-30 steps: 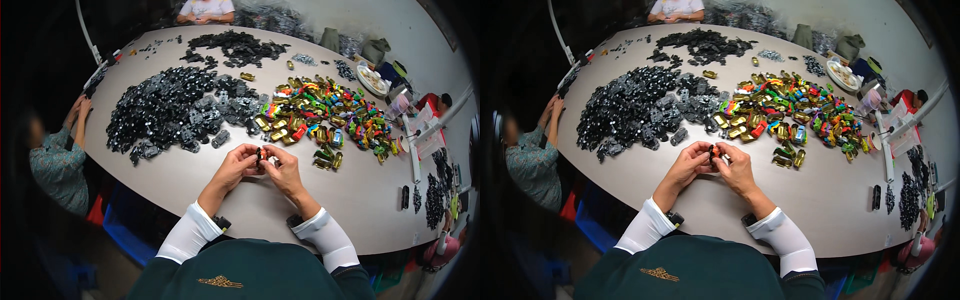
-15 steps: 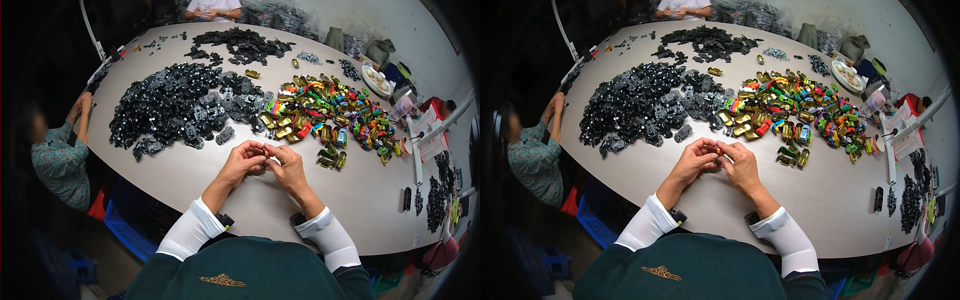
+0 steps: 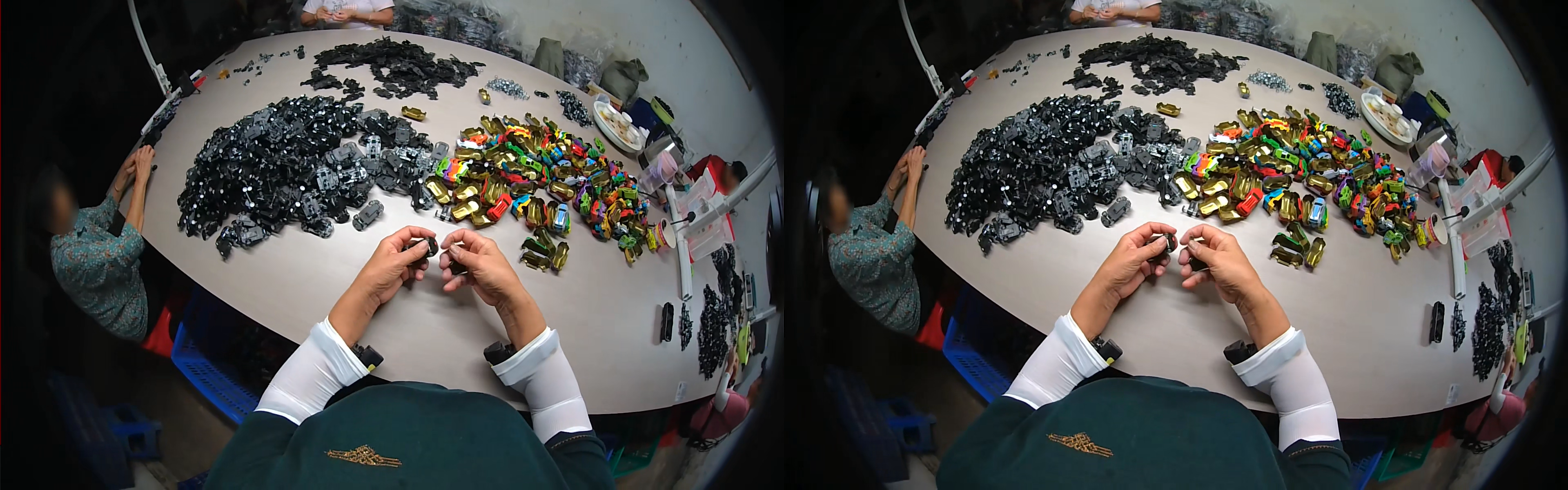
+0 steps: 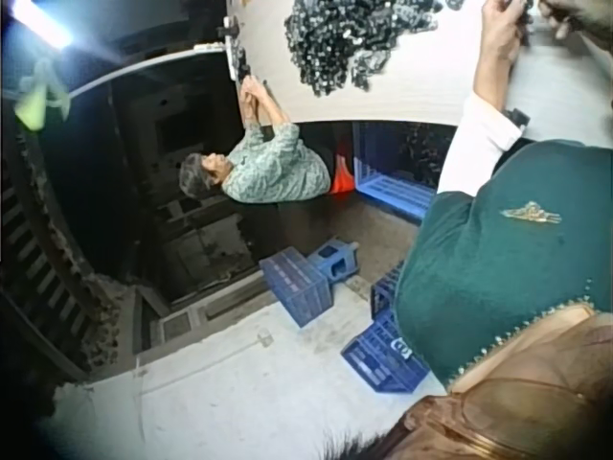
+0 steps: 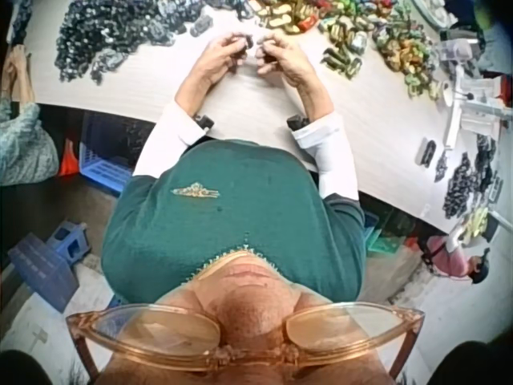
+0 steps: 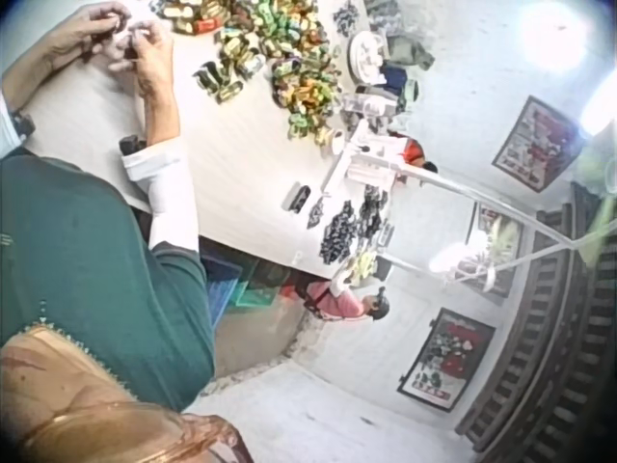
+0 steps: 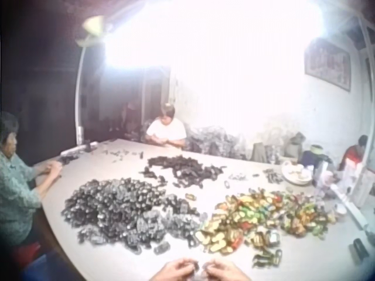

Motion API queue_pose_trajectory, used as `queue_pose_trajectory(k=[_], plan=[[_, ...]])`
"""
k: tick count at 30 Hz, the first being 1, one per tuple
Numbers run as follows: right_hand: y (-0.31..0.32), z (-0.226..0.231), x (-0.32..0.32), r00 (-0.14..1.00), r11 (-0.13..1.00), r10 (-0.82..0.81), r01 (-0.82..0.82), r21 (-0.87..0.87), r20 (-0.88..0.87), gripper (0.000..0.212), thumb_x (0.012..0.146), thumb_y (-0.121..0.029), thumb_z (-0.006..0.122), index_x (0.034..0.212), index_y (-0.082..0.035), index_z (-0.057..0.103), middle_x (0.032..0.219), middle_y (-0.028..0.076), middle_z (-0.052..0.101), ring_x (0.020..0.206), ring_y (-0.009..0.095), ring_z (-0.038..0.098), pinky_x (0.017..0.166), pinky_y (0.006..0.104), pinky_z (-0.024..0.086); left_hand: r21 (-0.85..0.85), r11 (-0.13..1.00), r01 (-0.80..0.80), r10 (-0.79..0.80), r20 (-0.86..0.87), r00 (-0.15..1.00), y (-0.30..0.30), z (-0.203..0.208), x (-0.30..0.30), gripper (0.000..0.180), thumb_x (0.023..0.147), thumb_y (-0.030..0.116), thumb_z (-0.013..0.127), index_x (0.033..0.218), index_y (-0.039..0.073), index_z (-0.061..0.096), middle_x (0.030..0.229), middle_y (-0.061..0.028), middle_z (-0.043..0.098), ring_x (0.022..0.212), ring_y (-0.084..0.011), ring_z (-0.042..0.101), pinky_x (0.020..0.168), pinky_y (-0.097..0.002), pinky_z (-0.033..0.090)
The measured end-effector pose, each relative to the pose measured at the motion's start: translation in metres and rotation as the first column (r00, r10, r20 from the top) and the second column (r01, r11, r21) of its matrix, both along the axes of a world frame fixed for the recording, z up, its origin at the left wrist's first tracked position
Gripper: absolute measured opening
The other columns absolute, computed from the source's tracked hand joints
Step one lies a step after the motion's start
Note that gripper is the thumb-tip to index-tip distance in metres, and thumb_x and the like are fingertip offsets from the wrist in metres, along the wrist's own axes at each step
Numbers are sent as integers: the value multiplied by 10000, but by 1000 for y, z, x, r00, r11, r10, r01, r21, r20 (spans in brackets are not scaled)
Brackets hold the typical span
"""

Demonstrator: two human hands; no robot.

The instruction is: The person assembles miniature toy cars by hand at a large table. They pick up a black plastic chassis and a colored body, fit the body onto the chassis, and place the completed unit on the table. The process is repeated with various colored bodies and black chassis throughout the clip.

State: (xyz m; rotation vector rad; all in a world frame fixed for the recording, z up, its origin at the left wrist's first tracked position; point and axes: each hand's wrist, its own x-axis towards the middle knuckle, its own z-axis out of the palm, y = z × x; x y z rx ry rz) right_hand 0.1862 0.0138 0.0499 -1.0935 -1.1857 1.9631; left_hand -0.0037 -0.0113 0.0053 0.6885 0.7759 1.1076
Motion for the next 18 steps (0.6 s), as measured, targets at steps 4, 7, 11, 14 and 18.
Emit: queue_pose_trajectory(k=[4, 7, 11, 14, 18], plan=[[-1, 0, 1, 997, 995, 73, -75, 60, 34, 169, 958, -137, 513, 1090, -31, 518, 731, 28, 577, 526, 59, 468, 404, 183, 362, -34, 999, 16, -17, -19, 1000, 0, 0, 0, 279, 908, 123, 620, 1154, 78, 496, 904, -17, 585, 693, -86, 531, 527, -195, 442], [2, -7, 4, 991, 991, 133, -132, 27, -12, 152, 960, -152, 524, 1063, -42, 508, 733, 38, 588, 527, 52, 465, 391, 180, 347, -49, 999, 17, -19, -44, 999, 0, -2, 1, 257, 905, 122, 624, 1115, 85, 482, 865, -16, 567, 664, -83, 516, 494, -191, 421], [2, -5, 3, 988, 988, 152, -152, 13, -20, 130, 960, -149, 513, 1005, -27, 515, 707, 33, 599, 514, 50, 477, 394, 175, 336, -53, 997, 50, -53, -52, 997, 1, -7, 0, 289, 894, 118, 634, 1130, 78, 472, 856, -21, 544, 669, -82, 511, 498, -197, 418], [1, -6, 3, 987, 987, 162, -162, 22, -3, 128, 962, -161, 518, 992, -36, 509, 710, 40, 603, 514, 50, 478, 395, 173, 333, -48, 997, 65, -68, -58, 996, 1, -6, 0, 295, 889, 122, 639, 1126, 77, 469, 839, -16, 532, 661, -79, 499, 483, -193, 397], [1, -5, 3, 985, 985, 170, -170, 3, 2, 119, 962, -163, 520, 977, -45, 507, 709, 46, 611, 509, 49, 478, 390, 172, 328, -52, 995, 80, -83, -68, 994, 1, -5, 0, 308, 880, 128, 651, 1120, 79, 465, 816, -7, 511, 649, -73, 483, 466, -188, 373]])
